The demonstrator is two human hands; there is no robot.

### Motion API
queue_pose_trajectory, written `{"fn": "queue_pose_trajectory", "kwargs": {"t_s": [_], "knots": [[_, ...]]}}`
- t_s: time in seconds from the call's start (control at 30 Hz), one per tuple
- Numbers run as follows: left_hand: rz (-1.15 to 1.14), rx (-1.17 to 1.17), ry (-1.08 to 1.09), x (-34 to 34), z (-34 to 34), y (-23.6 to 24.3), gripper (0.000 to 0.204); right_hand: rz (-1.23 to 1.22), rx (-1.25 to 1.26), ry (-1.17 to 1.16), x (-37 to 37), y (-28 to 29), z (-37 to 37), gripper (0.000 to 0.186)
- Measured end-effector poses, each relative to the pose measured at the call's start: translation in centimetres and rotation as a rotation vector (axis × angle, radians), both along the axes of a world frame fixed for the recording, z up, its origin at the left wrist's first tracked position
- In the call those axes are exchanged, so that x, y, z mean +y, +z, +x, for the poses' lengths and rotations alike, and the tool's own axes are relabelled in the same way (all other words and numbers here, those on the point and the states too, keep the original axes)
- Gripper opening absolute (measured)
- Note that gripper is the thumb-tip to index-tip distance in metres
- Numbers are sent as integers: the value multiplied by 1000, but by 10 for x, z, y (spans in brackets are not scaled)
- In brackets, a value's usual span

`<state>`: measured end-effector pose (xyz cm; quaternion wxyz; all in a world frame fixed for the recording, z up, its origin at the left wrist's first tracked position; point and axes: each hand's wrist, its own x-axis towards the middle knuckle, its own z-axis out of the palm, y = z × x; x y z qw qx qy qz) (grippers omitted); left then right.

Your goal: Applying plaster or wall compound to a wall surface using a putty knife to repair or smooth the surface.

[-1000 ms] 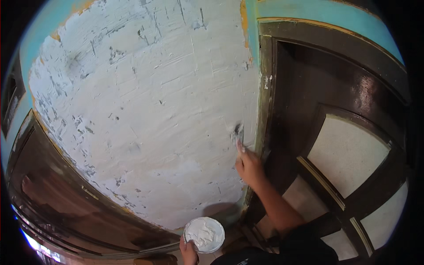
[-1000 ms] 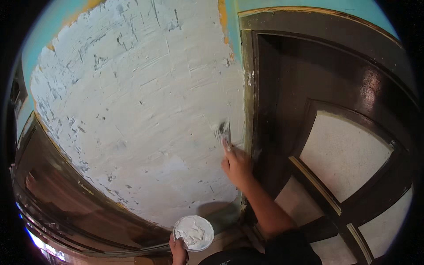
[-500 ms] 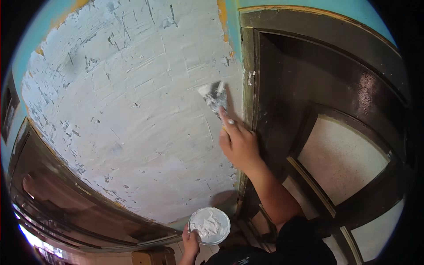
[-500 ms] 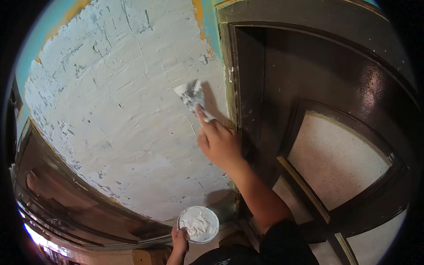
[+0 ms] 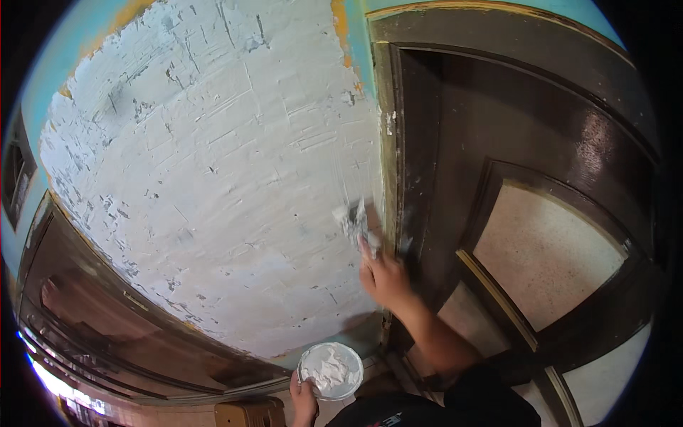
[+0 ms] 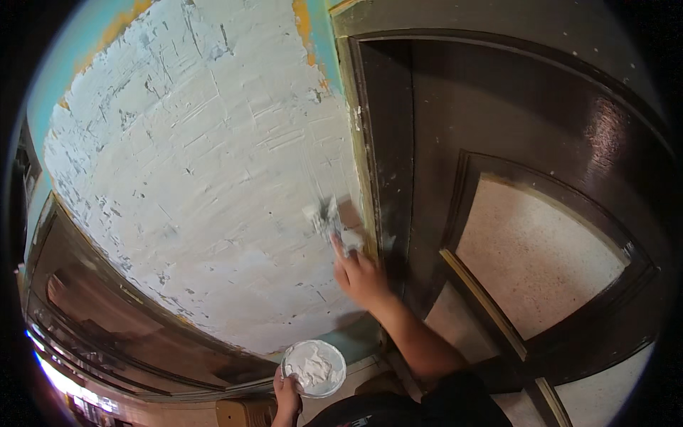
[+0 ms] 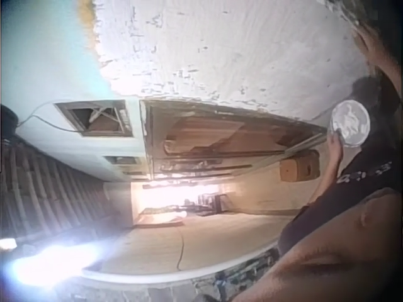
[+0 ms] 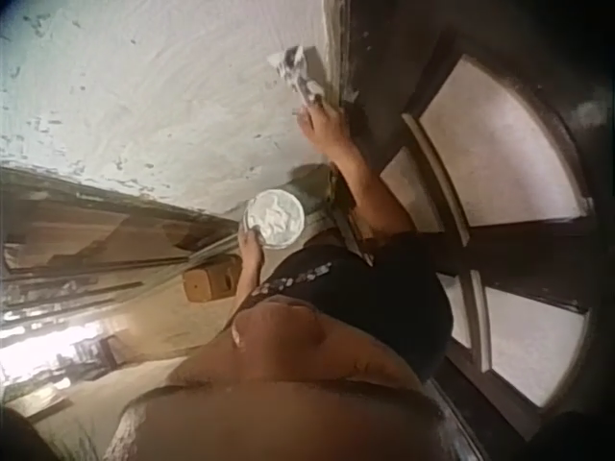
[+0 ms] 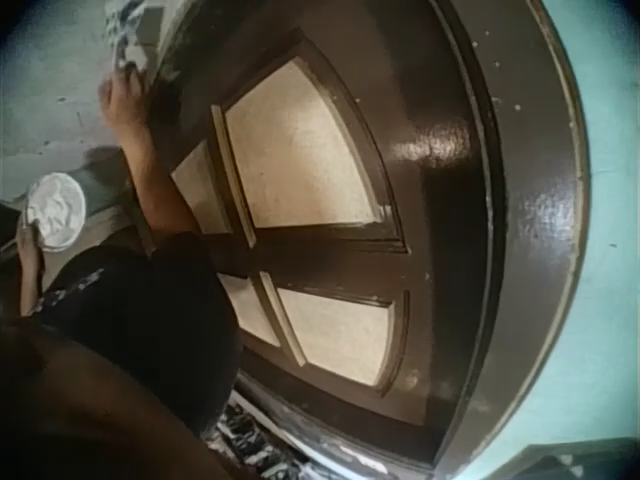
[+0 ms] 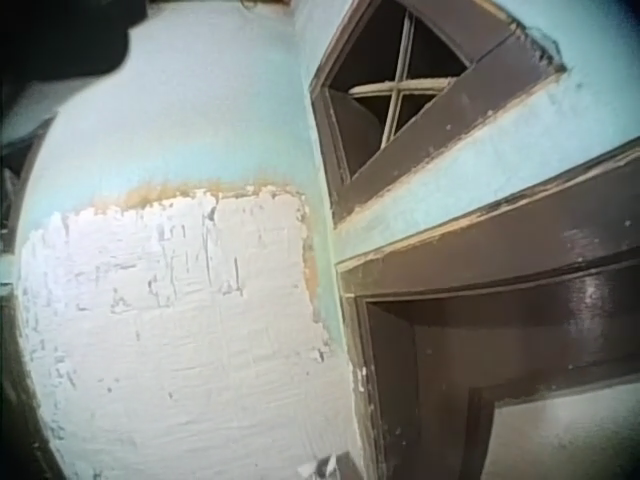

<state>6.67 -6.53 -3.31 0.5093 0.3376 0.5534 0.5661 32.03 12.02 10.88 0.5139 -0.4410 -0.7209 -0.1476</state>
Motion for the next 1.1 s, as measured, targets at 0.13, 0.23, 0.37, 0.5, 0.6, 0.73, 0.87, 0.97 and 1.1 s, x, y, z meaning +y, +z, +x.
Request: {"fn": "queue_pose_trajectory", "kwargs": {"t_s": [0.13, 0.23, 0.37, 0.5, 0.6, 0.73, 0.87, 0.97, 1.1], "knots": [[48, -30, -13, 12, 13, 4, 45, 124, 106, 23, 31, 107, 11, 61], [102, -23, -22, 13, 13, 4, 45, -44, 82, -34, 32, 96, 17, 64], [72, -79, 92, 2, 7, 2, 45, -355, -30, -102, 5, -25, 10, 66], [-63, 88, 84, -8, 5, 0, 52, -678, -12, -119, -42, -137, 29, 65], [-29, 4, 97, -2, -3, -12, 49, -545, 80, 106, -51, -138, 23, 63], [18, 6, 21, 6, 15, 2, 45, -149, 200, 256, -8, -36, 15, 58], [62, -29, 15, 13, 26, 1, 44, -16, 199, 197, 23, 74, 4, 59], [71, -1, 0, 9, 21, -10, 45, -187, 182, 169, 25, 71, 2, 52], [63, -92, 41, 0, 27, -12, 46, -333, 124, 91, 11, -53, 11, 59]]}}
